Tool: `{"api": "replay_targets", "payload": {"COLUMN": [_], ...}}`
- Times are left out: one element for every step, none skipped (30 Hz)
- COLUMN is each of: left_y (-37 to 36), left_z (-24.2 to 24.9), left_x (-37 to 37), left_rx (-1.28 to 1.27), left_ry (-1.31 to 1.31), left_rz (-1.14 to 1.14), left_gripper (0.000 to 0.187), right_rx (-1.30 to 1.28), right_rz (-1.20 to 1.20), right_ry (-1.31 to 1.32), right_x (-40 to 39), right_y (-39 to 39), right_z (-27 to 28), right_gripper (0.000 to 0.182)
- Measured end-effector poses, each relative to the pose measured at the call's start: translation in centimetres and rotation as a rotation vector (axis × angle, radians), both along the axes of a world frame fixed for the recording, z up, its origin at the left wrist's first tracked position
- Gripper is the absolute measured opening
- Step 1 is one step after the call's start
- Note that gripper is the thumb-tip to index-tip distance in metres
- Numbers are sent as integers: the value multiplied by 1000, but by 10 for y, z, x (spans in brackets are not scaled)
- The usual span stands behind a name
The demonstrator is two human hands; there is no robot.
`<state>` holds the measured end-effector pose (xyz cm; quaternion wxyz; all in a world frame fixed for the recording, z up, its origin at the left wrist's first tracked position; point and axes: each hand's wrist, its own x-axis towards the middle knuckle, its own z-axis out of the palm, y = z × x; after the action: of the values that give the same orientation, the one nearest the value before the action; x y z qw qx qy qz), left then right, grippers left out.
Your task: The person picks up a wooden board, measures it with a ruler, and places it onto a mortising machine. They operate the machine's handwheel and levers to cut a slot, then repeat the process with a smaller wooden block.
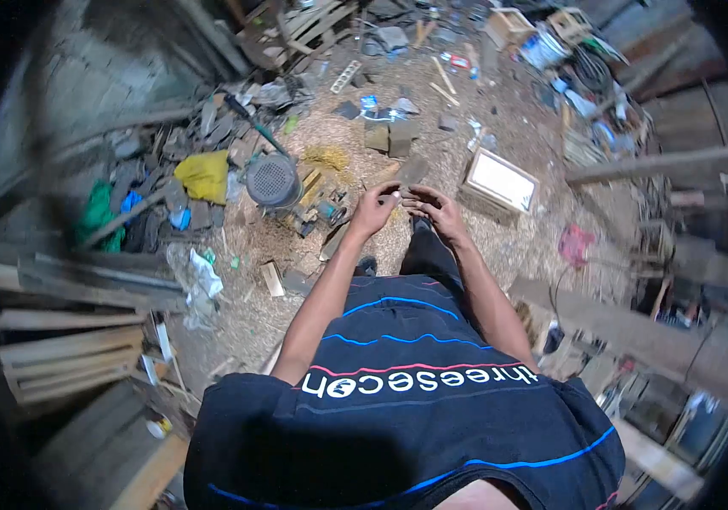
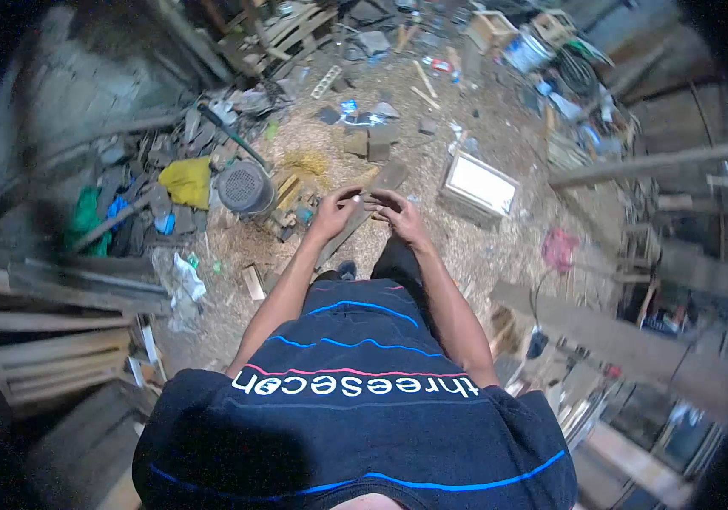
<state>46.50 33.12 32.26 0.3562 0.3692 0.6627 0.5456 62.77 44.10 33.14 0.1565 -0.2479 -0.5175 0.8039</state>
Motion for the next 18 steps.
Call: {"api": "replay_targets", "payload": {"left_y": [8, 19, 31, 39, 47, 58, 65, 73, 79, 84, 85, 85, 85, 87, 85, 83, 78, 72], "left_z": [-2, -4, -6, -16, -25, -24, -20, -27, -32, -37, -43, -47, -50, -54, -90, -89, -89, -83], "left_x": [-1, -2, -1, 1, -1, -7, -4, -1, 3, 8, 13, 21, 28, 29, 33, 36, 40, 43], "left_rx": [3, 11, 17, -2, -23, -38, -49, -75, -101, -128, -164, -179, -192, -198, -143, -213, -286, -362], "left_ry": [-1, -3, -8, 10, 33, 62, 64, 34, 0, -34, 24, 0, -22, -38, -112, -69, -27, 14], "left_rz": [31, 61, 92, 120, 138, 148, 162, 195, 225, 256, 292, 345, 401, 462, 533, 588, 643, 696], "left_gripper": [29, 27, 26, 25, 23, 22, 20, 19, 19, 19, 18, 18, 18, 18, 19, 19, 19, 18], "right_rx": [-3, -1, 16, 32, 48, 71, 51, 33, 47, 61, 56, 49, 46, 106, 168, 224, 226, 329], "right_rz": [50, 101, 144, 205, 257, 300, 336, 360, 395, 430, 444, 458, 475, 475, 475, 473, 402, 401], "right_ry": [-2, -6, -8, -34, -53, -65, -69, -82, -113, -143, -145, -149, -150, -190, -227, -267, -306, -363], "right_x": [-7, -13, -18, -18, -21, -28, -29, -29, -31, -33, -34, -35, -36, -38, -41, -41, -41, -41], "right_y": [12, 28, 42, 56, 70, 86, 100, 112, 123, 133, 141, 147, 153, 160, 167, 170, 172, 179], "right_z": [-6, -12, -13, -17, -19, -15, -12, -10, -5, -5, -9, -16, -22, -28, -36, -46, -60, -79], "right_gripper": [40, 40, 39, 39, 38, 38, 37, 37, 37, 38, 36, 35, 34, 32, 30, 28, 24, 23]}}
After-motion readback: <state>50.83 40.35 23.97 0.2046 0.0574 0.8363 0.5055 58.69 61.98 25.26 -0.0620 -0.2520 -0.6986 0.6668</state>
